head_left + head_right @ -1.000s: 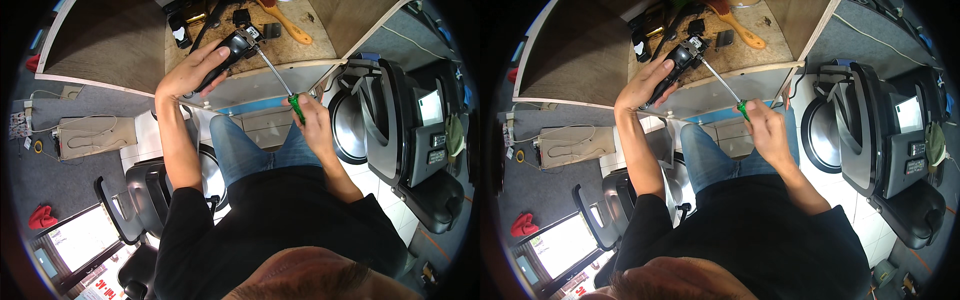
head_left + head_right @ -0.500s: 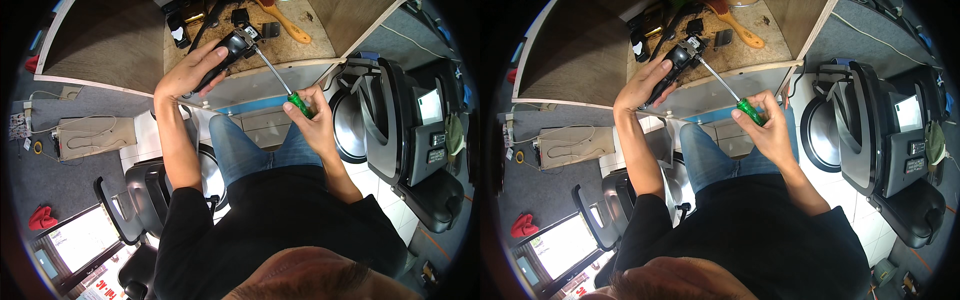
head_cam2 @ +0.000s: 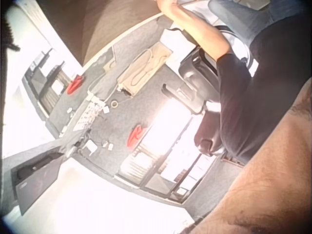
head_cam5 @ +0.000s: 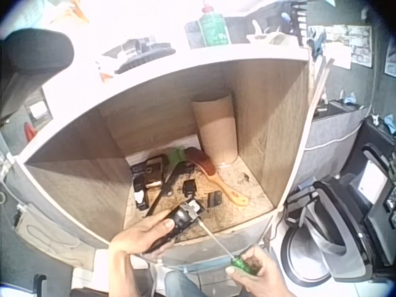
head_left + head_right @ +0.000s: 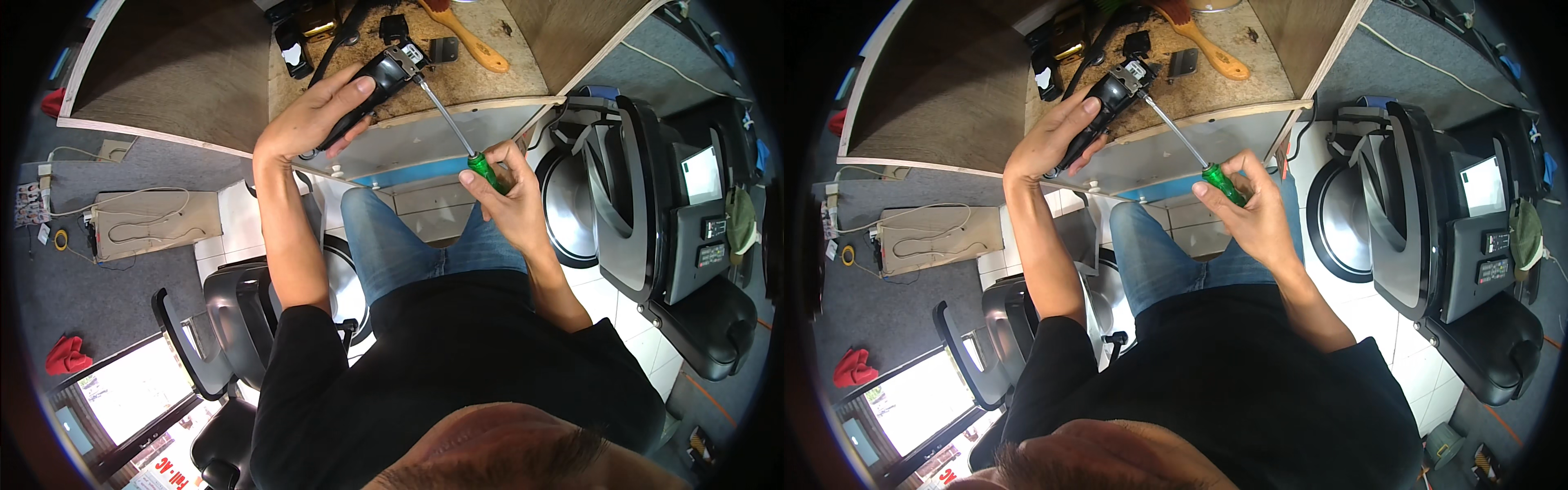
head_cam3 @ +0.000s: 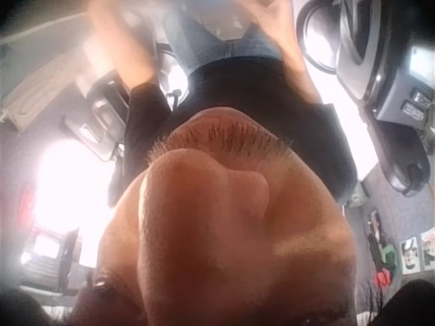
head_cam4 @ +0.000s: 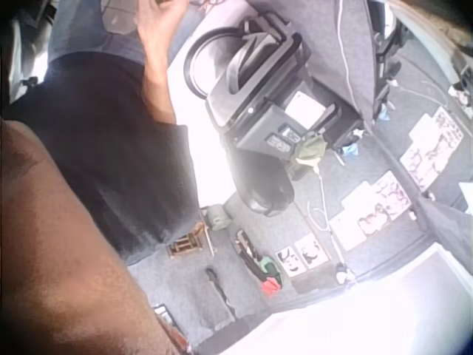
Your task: The person disassembles a hair clipper by removing the blade and opening the housing using a screwdriver, then adjusts the internal wiring and battery.
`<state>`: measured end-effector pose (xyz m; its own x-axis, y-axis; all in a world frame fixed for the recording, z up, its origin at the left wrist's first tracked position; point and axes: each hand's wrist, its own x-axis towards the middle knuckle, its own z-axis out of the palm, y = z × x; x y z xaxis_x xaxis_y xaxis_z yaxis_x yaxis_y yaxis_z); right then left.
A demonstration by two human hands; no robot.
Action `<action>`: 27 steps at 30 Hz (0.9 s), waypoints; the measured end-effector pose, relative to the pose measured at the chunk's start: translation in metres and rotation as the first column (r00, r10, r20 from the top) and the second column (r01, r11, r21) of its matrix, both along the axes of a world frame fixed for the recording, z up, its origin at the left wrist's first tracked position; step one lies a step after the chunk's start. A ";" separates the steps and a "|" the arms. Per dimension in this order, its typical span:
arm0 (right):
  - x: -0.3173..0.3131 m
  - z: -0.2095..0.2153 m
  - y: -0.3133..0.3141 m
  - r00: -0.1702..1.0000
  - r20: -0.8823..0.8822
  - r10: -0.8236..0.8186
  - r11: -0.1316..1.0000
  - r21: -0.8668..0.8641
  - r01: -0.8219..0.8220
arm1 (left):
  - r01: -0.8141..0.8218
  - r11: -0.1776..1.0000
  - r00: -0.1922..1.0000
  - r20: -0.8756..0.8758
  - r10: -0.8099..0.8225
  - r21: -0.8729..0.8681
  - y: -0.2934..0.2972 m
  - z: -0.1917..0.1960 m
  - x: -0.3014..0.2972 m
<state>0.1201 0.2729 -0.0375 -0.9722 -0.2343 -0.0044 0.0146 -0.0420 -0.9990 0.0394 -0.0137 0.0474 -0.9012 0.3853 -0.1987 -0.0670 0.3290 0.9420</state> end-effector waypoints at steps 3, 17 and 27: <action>-0.001 -0.004 -0.002 0.999 0.048 -0.008 1.000 -0.029 0.009 | -0.011 1.000 1.000 0.012 0.011 0.000 0.000 0.000 0.000; 0.003 0.003 -0.004 0.996 0.074 -0.040 0.997 -0.068 0.045 | -0.018 1.000 1.000 -0.008 0.018 -0.020 -0.003 -0.002 0.000; 0.001 -0.014 0.002 0.996 0.091 0.017 0.998 -0.061 -0.011 | -0.018 1.000 1.000 -0.007 0.018 0.004 -0.001 -0.003 -0.002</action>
